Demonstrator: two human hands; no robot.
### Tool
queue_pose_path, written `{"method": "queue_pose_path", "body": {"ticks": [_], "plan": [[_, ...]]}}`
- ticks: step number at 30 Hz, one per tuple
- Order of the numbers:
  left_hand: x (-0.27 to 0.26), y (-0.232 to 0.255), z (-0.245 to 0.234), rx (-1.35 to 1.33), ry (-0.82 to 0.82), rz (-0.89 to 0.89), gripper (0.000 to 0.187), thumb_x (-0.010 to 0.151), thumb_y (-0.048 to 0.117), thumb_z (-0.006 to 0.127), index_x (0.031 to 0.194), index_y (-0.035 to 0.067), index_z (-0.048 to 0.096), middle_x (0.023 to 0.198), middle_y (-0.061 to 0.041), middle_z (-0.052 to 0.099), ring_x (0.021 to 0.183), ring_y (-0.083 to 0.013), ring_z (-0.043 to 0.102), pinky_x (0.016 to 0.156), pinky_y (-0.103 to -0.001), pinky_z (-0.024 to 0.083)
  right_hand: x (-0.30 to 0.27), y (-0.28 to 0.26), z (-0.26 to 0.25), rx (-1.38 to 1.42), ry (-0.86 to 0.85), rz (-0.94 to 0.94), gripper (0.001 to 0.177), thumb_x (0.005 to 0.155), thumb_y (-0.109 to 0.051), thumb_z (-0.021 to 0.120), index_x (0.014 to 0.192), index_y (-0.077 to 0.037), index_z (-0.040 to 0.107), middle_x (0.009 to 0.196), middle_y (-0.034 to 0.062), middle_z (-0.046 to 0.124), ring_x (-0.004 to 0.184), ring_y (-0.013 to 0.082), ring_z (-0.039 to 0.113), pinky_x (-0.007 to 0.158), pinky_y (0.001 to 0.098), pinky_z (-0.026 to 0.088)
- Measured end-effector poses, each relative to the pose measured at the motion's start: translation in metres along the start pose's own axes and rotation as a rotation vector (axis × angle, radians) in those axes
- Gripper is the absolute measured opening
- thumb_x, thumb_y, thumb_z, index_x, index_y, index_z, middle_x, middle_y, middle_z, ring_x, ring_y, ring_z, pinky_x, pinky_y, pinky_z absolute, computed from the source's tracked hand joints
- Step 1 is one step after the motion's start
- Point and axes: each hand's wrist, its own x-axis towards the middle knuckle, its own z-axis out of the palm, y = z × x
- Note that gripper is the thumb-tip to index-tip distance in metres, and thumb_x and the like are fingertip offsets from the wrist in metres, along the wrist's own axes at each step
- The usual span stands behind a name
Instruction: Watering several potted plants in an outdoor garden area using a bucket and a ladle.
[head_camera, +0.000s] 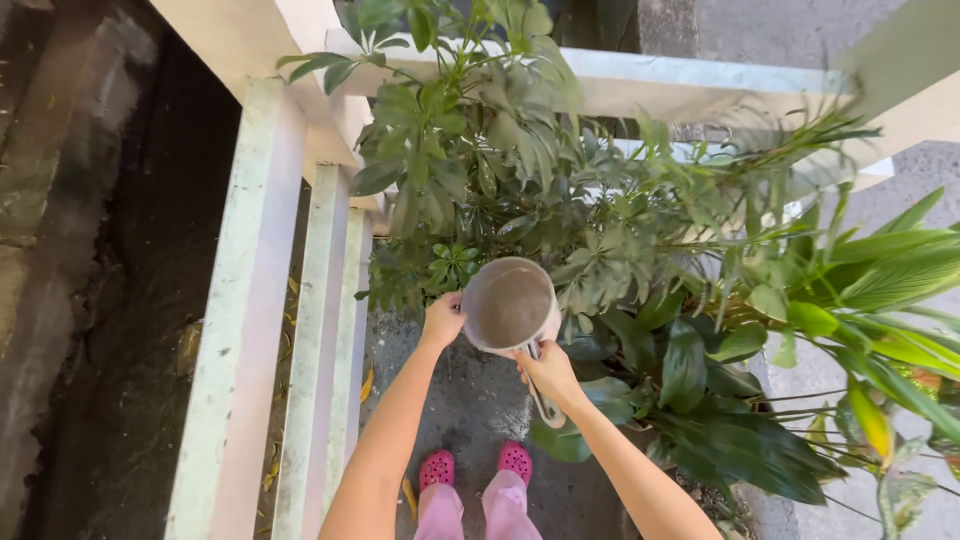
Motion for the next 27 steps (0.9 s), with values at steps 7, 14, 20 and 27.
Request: {"method": "queue_pose_path", "body": {"ticks": [7, 14, 20, 27], "plan": [[0.053, -0.005, 0.012, 0.092, -0.052, 0.043, 0.04, 0.079, 0.007, 0.067, 0.118, 0.006, 0.073, 0.109, -0.02, 0.076, 0.099, -0.0355, 0.073, 0.088, -0.042, 0.056, 0.031, -0.029, 0.007, -0.286, 0.14, -0.026, 0.043, 0.089, -0.031, 0.074, 0.102, 0.008, 0.061, 0.076, 0.0124, 0.074, 0.066, 0.0181, 0.073, 0.066, 0.0338, 0.058], [0.109, -0.022, 0.016, 0.177, 0.069, -0.001, 0.029, 0.089, 0.014, 0.061, 0.112, 0.001, 0.071, 0.104, -0.026, 0.073, 0.098, -0.045, 0.07, 0.085, -0.049, 0.054, 0.016, -0.069, -0.007, -0.232, 0.164, -0.08, 0.05, 0.086, -0.029, 0.073, 0.117, 0.005, 0.053, 0.08, 0.0111, 0.073, 0.064, 0.02, 0.072, 0.065, 0.0363, 0.058], [0.112, -0.016, 0.013, 0.395, -0.246, -0.113, 0.032, 0.084, 0.021, 0.067, 0.11, 0.003, 0.074, 0.108, -0.024, 0.072, 0.1, -0.0415, 0.069, 0.085, -0.048, 0.054, 0.003, -0.078, -0.017, -0.226, 0.158, -0.11, 0.048, 0.089, -0.028, 0.073, 0.118, 0.005, 0.053, 0.078, 0.0124, 0.072, 0.063, 0.0192, 0.071, 0.064, 0.0343, 0.056], [0.105, 0.015, 0.019, 0.377, -0.34, -0.118, 0.036, 0.083, 0.023, 0.068, 0.111, 0.001, 0.075, 0.111, -0.022, 0.073, 0.103, -0.0377, 0.068, 0.085, -0.043, 0.053, -0.004, -0.073, -0.025, -0.223, 0.188, -0.114, 0.05, 0.088, -0.028, 0.073, 0.121, 0.004, 0.051, 0.076, 0.0117, 0.071, 0.061, 0.0199, 0.071, 0.063, 0.0353, 0.056]]}}
